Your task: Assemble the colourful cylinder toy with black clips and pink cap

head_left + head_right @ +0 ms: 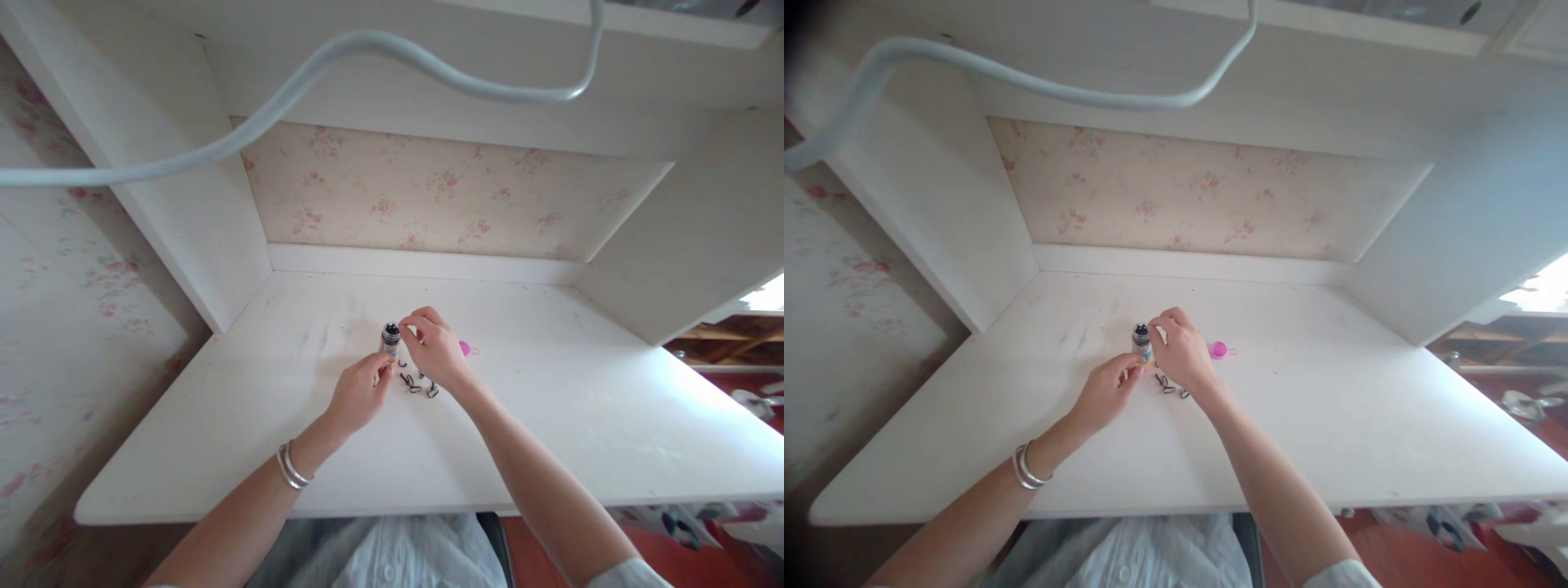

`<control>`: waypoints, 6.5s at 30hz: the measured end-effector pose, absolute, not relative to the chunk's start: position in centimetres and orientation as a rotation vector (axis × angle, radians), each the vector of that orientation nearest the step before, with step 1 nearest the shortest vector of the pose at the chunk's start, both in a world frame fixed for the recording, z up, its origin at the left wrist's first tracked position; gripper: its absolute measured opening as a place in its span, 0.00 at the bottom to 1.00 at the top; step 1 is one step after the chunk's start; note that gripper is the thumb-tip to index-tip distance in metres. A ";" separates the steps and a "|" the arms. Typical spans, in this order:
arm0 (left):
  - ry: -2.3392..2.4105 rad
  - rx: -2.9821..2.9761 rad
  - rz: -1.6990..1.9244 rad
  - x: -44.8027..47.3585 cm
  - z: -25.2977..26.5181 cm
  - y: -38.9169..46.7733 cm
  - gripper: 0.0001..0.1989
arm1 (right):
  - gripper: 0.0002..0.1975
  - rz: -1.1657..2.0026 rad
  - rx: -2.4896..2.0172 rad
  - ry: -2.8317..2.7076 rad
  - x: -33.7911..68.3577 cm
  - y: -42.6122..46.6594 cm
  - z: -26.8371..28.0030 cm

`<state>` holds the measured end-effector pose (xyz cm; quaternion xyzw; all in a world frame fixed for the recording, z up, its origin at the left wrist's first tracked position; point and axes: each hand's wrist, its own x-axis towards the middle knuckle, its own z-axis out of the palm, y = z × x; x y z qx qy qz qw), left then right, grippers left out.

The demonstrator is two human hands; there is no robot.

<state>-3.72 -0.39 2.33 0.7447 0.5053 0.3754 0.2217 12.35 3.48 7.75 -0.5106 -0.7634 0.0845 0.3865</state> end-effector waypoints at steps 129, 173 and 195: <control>1.466 2.456 0.536 -1.2 0.7 0.1 0.11 | 0.16 0.390 -1.587 -2.035 19.5 0.4 -1.2; 1.250 2.370 1.075 -3.0 2.5 0.3 0.10 | 0.13 0.325 -1.630 -1.942 18.8 0.2 -1.3; 1.480 2.414 1.375 -3.6 6.5 5.5 0.12 | 0.13 0.359 -1.652 -1.918 19.0 0.3 -1.3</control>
